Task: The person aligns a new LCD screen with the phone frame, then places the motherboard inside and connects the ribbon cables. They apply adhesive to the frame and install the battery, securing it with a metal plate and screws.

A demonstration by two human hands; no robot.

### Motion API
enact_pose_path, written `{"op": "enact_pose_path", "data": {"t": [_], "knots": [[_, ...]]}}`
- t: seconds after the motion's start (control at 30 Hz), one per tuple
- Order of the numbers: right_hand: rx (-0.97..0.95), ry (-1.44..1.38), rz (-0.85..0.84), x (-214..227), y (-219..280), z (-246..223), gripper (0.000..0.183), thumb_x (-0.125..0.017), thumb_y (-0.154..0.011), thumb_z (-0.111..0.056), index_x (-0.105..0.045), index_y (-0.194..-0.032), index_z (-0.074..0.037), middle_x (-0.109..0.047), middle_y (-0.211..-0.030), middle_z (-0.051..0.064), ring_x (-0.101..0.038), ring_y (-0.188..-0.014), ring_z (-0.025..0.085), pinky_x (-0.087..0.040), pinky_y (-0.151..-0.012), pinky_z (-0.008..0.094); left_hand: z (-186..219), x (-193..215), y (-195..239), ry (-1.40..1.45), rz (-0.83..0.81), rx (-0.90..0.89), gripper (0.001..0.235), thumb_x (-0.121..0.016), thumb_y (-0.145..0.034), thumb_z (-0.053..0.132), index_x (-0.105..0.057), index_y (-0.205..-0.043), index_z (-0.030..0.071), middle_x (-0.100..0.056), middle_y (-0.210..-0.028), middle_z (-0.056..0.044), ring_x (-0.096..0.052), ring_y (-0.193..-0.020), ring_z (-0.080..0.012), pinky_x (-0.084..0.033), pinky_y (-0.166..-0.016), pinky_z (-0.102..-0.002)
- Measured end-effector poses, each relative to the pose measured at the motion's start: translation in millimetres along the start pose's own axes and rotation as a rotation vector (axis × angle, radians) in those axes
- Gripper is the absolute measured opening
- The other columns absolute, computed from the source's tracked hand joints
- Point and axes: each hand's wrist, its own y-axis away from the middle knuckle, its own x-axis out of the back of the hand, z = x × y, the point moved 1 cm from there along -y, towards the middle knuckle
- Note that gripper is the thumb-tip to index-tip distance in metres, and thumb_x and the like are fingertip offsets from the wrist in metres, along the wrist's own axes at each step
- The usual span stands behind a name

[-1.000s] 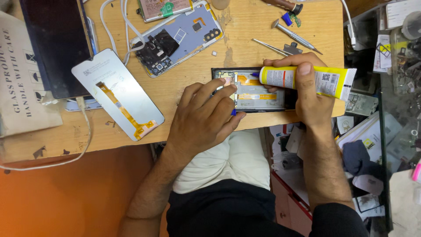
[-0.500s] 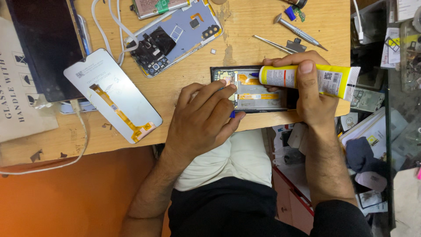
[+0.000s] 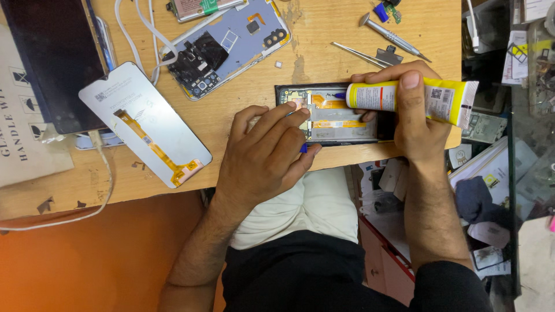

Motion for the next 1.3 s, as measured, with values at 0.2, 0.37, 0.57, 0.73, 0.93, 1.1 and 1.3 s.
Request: {"op": "enact_pose_path", "data": {"t": [0.2, 0.37, 0.57, 0.73, 0.93, 1.1, 1.3], "knots": [[-0.01, 0.003, 0.014, 4, 1, 2, 0.045, -0.043, -0.123, -0.035, -0.059, -0.116, 0.007, -0.073, -0.111, 0.027, -0.075, -0.089, 0.023, -0.061, -0.067, 0.027, 0, 0, 0, 0.007, 0.007, 0.001, 0.028, -0.083, -0.096, 0.027, -0.062, -0.098, 0.008, -0.07, -0.127, -0.007, -0.061, -0.128, -0.021, -0.044, -0.105, -0.045], [-0.034, -0.002, 0.029, 8, 4, 1, 0.045, -0.044, -0.124, -0.036, -0.059, -0.116, 0.006, -0.073, -0.112, 0.027, -0.073, -0.085, 0.021, -0.059, -0.066, 0.026, 1, 0, 0, 0.011, 0.008, 0.008, 0.029, -0.083, -0.096, 0.027, -0.061, -0.097, 0.008, -0.07, -0.127, -0.006, -0.061, -0.127, -0.0202, -0.043, -0.105, -0.046], [-0.017, -0.002, 0.035, 13, 6, 4, 0.044, -0.043, -0.125, -0.035, -0.059, -0.116, 0.005, -0.073, -0.111, 0.026, -0.07, -0.079, 0.02, -0.057, -0.066, 0.026, 0, -1, 1, 0.011, 0.008, 0.003, 0.03, -0.083, -0.096, 0.027, -0.061, -0.097, 0.008, -0.07, -0.127, -0.007, -0.061, -0.128, -0.0202, -0.043, -0.105, -0.046], [0.015, 0.008, 0.039, 17, 8, 6, 0.044, -0.043, -0.126, -0.033, -0.059, -0.116, 0.006, -0.073, -0.11, 0.028, -0.069, -0.076, 0.02, -0.056, -0.065, 0.026, 0, -3, 2, 0.005, 0.009, 0.005, 0.029, -0.083, -0.097, 0.028, -0.061, -0.096, 0.008, -0.071, -0.127, -0.006, -0.061, -0.128, -0.0191, -0.043, -0.106, -0.046], [0.008, 0.005, 0.057, 22, 10, 7, 0.044, -0.044, -0.126, -0.034, -0.059, -0.116, 0.006, -0.073, -0.107, 0.027, -0.068, -0.072, 0.02, -0.056, -0.063, 0.026, -1, -5, 4, -0.013, 0.001, 0.007, 0.028, -0.082, -0.098, 0.029, -0.062, -0.096, 0.009, -0.071, -0.128, -0.006, -0.061, -0.129, -0.0185, -0.043, -0.107, -0.045], [0.002, 0.036, 0.063, 25, 11, 7, 0.044, -0.045, -0.126, -0.034, -0.059, -0.115, 0.006, -0.074, -0.106, 0.026, -0.067, -0.07, 0.018, -0.055, -0.061, 0.025, -1, -4, 4, 0.001, 0.001, 0.008, 0.028, -0.082, -0.098, 0.028, -0.063, -0.097, 0.009, -0.071, -0.127, -0.006, -0.061, -0.129, -0.0184, -0.043, -0.106, -0.045], [-0.016, 0.05, 0.105, 26, 15, 6, 0.045, -0.046, -0.127, -0.035, -0.06, -0.114, 0.006, -0.074, -0.106, 0.026, -0.068, -0.07, 0.018, -0.053, -0.061, 0.024, -1, -3, 3, 0.013, 0.004, 0.005, 0.027, -0.083, -0.097, 0.027, -0.063, -0.098, 0.009, -0.071, -0.128, -0.006, -0.06, -0.13, -0.0193, -0.043, -0.106, -0.044]]}}
